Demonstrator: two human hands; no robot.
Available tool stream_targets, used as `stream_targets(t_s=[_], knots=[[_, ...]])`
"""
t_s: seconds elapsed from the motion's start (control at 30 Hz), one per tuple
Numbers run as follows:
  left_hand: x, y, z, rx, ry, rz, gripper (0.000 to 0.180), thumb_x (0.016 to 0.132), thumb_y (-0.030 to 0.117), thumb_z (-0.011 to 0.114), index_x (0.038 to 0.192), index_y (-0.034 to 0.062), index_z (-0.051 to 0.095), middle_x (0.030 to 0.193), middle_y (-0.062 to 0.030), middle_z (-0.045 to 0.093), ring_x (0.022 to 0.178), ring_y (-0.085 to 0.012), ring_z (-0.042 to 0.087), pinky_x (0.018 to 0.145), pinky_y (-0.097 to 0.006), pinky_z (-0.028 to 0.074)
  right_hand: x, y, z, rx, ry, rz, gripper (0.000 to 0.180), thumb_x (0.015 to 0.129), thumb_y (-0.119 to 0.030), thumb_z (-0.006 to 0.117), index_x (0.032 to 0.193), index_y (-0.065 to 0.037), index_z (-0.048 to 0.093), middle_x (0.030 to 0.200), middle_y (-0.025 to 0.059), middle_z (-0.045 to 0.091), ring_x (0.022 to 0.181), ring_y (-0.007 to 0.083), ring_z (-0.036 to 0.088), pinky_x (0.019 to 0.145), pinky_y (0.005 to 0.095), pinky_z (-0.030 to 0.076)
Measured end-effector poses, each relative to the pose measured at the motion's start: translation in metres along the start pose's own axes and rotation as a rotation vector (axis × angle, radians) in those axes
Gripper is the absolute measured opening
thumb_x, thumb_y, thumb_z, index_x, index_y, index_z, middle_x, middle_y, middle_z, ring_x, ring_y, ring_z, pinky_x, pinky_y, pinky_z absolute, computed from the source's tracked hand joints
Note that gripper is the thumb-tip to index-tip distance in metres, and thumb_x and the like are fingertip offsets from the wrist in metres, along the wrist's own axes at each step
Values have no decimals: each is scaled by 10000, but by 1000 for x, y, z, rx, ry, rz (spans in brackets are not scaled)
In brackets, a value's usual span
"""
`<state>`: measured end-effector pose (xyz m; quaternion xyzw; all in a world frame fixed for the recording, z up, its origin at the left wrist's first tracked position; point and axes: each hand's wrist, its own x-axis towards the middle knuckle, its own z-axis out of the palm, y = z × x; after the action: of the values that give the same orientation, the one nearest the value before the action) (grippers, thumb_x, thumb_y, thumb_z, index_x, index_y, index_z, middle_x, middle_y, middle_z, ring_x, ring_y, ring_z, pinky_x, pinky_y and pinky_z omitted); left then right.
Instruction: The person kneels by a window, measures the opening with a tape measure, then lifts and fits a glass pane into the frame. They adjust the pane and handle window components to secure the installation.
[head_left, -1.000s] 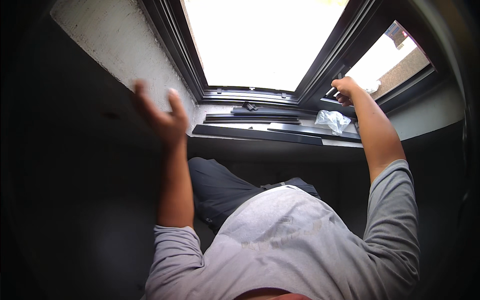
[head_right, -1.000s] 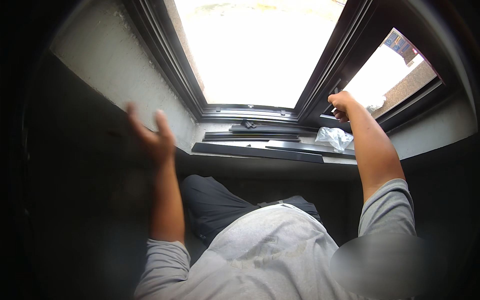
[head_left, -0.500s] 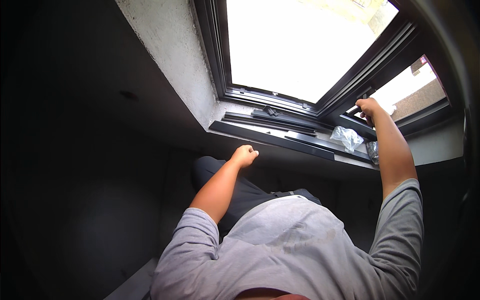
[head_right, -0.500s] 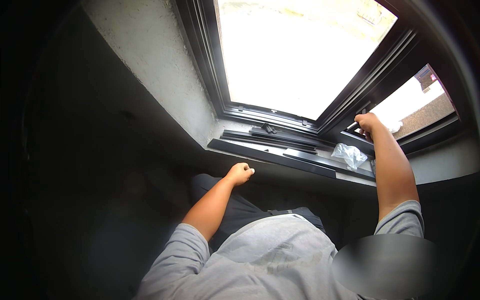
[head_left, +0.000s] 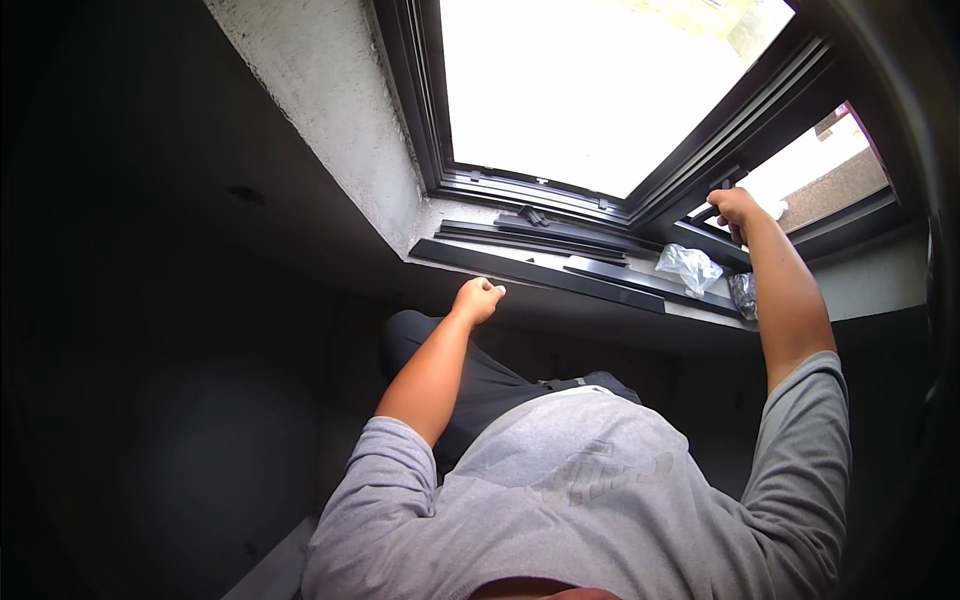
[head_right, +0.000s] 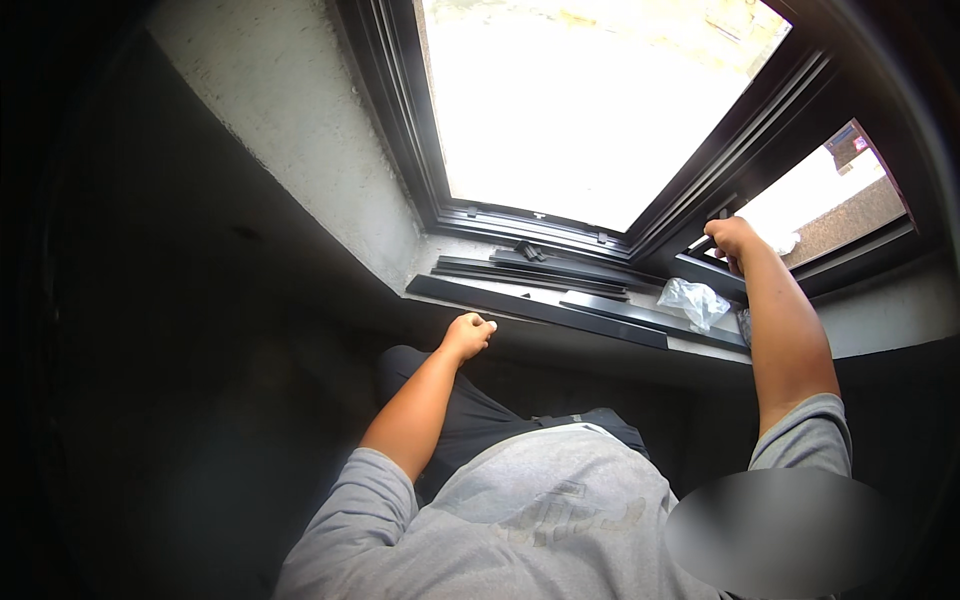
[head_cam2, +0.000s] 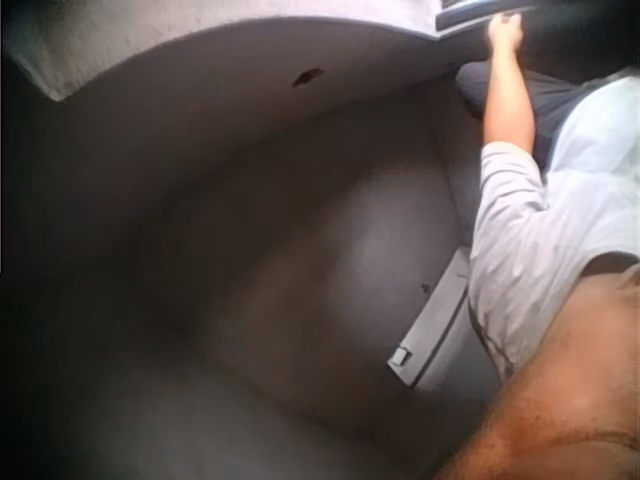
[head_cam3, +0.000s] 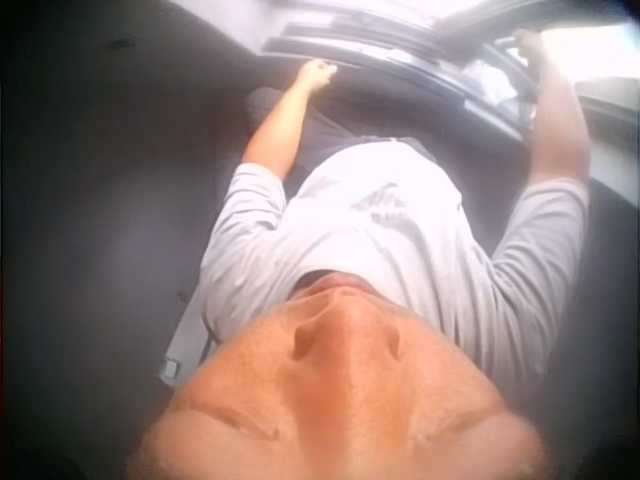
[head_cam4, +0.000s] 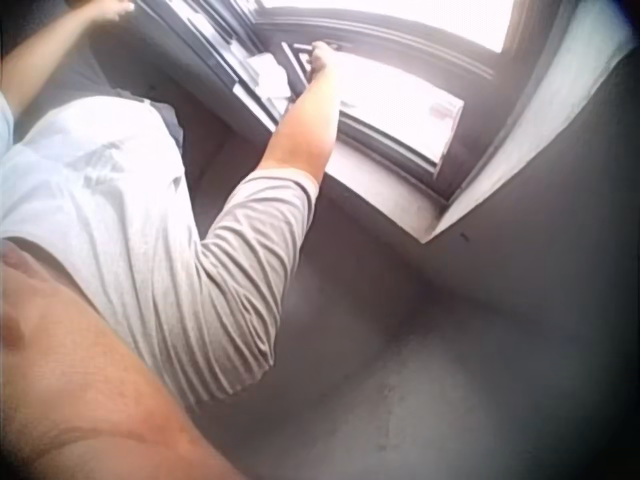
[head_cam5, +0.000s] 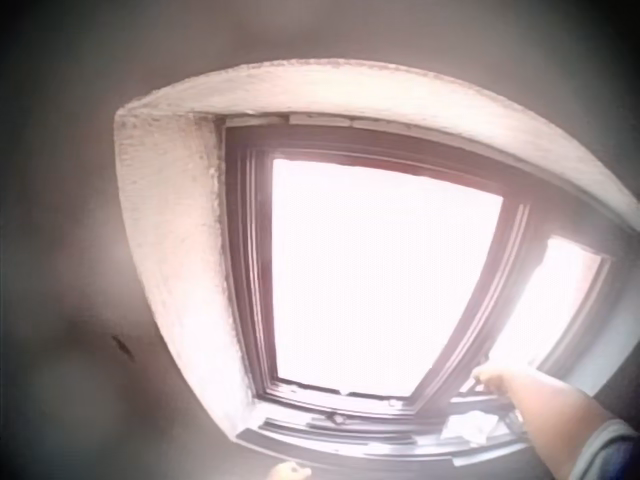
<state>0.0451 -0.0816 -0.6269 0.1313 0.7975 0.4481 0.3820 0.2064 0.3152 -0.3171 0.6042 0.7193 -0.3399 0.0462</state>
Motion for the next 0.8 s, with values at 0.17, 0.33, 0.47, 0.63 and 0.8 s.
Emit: stream_targets(t_s=[0.17,0.33,0.47,0.63,0.8], knots=[[-5,6,-5,-22,19,-31,323,800,308,680,799,-13,641,792,-164,675,745,-253,649,710,-369,509,9,6,2,12,1,-26,281,820,-259,592,849,19,566,686,127,546,389,131,372,333,302,279],[-10,11,-5,-35,12,-23,316,800,300,682,796,-12,635,748,-145,664,680,-220,639,660,-352,508,8,8,1,-2,-20,-42,259,822,-275,582,819,-17,557,630,93,515,377,129,348,347,300,258],[-12,14,-7,-46,8,-38,312,798,295,681,791,-13,626,719,-130,656,624,-190,623,621,-336,503,9,7,3,-28,-2,-45,292,815,-310,605,835,-20,577,675,97,530,409,131,385,355,306,310],[-12,16,-6,-7,10,-16,316,797,299,682,771,-10,621,716,-127,654,655,-200,625,643,-342,500,13,8,1,-4,-26,-13,298,798,-309,617,870,-22,583,688,90,527,431,129,391,369,301,314],[-7,7,-4,-13,16,-13,321,807,302,682,765,-10,618,721,-125,654,664,-202,623,652,-344,500,12,8,2,15,-30,-27,279,787,-282,609,888,-23,595,683,92,523,428,137,381,373,309,306]])
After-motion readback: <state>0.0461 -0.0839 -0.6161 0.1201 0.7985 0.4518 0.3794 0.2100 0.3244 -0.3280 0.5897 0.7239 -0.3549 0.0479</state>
